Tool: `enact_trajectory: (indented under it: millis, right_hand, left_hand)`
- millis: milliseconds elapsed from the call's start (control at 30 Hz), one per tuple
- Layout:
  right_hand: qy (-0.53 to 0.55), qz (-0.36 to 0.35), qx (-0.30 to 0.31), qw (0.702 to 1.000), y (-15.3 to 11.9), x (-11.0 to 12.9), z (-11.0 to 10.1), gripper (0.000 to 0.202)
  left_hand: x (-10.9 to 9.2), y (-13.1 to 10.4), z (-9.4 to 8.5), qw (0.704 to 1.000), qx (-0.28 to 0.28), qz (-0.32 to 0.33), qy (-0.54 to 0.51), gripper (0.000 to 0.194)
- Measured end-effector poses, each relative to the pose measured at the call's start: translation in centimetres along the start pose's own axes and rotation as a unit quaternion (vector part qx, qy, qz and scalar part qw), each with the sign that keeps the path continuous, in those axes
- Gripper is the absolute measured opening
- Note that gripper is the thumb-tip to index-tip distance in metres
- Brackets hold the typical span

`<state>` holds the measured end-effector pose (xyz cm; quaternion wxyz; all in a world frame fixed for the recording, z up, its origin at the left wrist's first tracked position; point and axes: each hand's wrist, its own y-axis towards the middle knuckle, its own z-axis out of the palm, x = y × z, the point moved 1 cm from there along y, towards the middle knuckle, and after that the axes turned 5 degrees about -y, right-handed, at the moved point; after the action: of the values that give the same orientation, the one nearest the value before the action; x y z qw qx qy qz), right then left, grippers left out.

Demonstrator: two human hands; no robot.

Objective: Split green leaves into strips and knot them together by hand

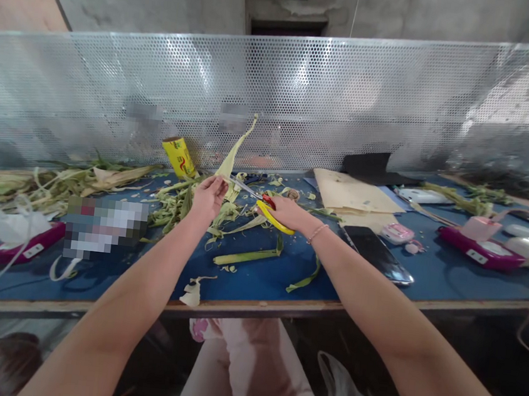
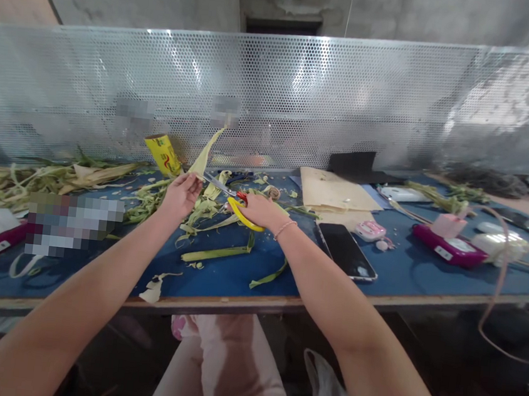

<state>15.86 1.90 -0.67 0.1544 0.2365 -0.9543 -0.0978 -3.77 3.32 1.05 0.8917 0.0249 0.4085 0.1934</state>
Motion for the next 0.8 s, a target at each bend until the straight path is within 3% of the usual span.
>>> enact_trajectory:
  millis: [433, 800]
  right_hand:
    - [0.011, -0.009, 0.01, 1.0, -1.2, 2.2, -1.5, 0.057]
    - [0.0, 0.012, -0.004, 1.0, -0.7, 1.7, -1.0, 0.056]
  left_hand:
    - [0.6, -0.7, 0.5, 0.999, 0.048, -0.001, -0.012, 0.011]
    - [0.5, -0.7, 0.7, 0.999, 0.024, 0.002, -0.023, 0.01]
